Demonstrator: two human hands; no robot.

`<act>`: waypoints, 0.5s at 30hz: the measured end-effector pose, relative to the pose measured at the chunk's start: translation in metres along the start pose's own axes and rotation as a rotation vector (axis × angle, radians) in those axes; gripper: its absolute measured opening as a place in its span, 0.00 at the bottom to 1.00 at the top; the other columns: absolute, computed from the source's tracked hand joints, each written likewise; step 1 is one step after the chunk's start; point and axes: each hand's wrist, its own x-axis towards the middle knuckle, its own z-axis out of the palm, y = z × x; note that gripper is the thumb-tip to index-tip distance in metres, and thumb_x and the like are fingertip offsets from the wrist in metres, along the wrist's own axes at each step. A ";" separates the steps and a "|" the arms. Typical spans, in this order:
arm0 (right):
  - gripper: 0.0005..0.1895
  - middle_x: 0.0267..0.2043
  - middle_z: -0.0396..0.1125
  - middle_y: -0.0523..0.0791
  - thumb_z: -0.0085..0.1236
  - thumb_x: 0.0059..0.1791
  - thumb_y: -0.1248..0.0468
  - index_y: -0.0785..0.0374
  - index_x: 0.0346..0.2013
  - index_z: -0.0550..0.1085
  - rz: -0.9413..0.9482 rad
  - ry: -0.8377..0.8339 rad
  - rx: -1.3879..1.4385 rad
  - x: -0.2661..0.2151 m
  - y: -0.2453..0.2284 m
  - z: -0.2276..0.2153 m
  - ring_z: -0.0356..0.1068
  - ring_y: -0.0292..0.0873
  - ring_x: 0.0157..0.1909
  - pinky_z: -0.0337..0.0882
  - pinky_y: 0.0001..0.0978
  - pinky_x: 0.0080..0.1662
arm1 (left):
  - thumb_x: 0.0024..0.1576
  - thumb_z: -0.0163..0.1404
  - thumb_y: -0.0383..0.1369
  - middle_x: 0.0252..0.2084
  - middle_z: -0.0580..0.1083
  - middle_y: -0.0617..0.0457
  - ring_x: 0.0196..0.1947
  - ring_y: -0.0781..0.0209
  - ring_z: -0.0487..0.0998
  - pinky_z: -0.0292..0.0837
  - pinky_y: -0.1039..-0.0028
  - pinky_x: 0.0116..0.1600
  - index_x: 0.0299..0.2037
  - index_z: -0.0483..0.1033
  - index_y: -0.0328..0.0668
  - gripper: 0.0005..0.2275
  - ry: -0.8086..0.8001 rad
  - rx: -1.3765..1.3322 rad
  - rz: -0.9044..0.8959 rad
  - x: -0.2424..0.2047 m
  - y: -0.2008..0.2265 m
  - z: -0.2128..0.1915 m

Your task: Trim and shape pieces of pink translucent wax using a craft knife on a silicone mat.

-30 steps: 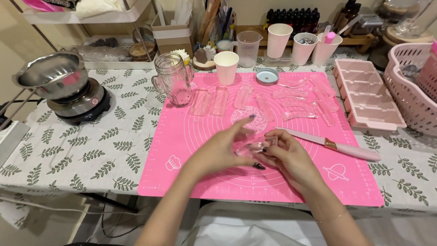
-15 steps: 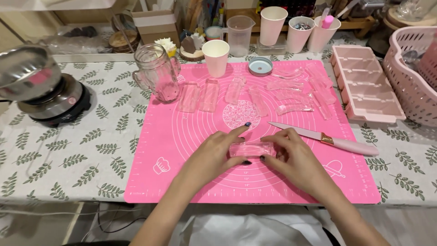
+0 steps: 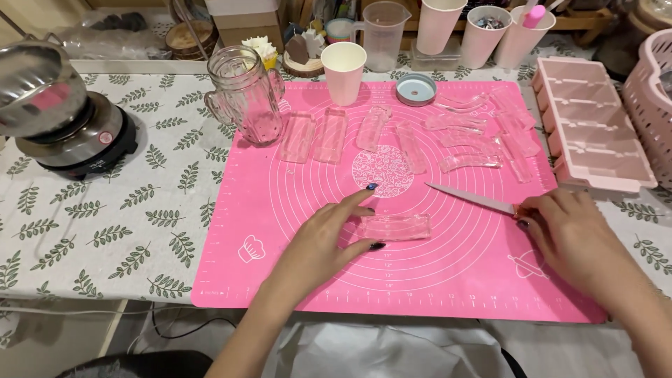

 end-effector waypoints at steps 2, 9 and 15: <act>0.16 0.48 0.68 0.52 0.60 0.46 0.63 0.63 0.48 0.74 -0.054 0.024 -0.026 0.001 0.010 0.003 0.66 0.56 0.54 0.68 0.45 0.57 | 0.52 0.63 0.36 0.53 0.79 0.51 0.54 0.50 0.78 0.71 0.62 0.60 0.68 0.62 0.44 0.33 0.009 -0.006 -0.009 0.002 0.000 0.001; 0.15 0.39 0.71 0.51 0.54 0.46 0.68 0.64 0.47 0.73 -0.161 0.034 0.209 0.000 -0.019 -0.005 0.73 0.56 0.39 0.72 0.46 0.40 | 0.50 0.64 0.35 0.51 0.80 0.51 0.54 0.50 0.77 0.70 0.62 0.61 0.69 0.60 0.45 0.35 0.038 -0.036 -0.025 0.000 0.000 -0.001; 0.16 0.32 0.70 0.49 0.60 0.43 0.63 0.62 0.45 0.74 -0.377 0.038 0.239 0.014 -0.051 0.008 0.72 0.53 0.35 0.73 0.44 0.37 | 0.50 0.64 0.35 0.50 0.80 0.52 0.55 0.52 0.78 0.71 0.63 0.60 0.69 0.61 0.46 0.35 0.032 -0.054 -0.040 0.001 0.003 -0.002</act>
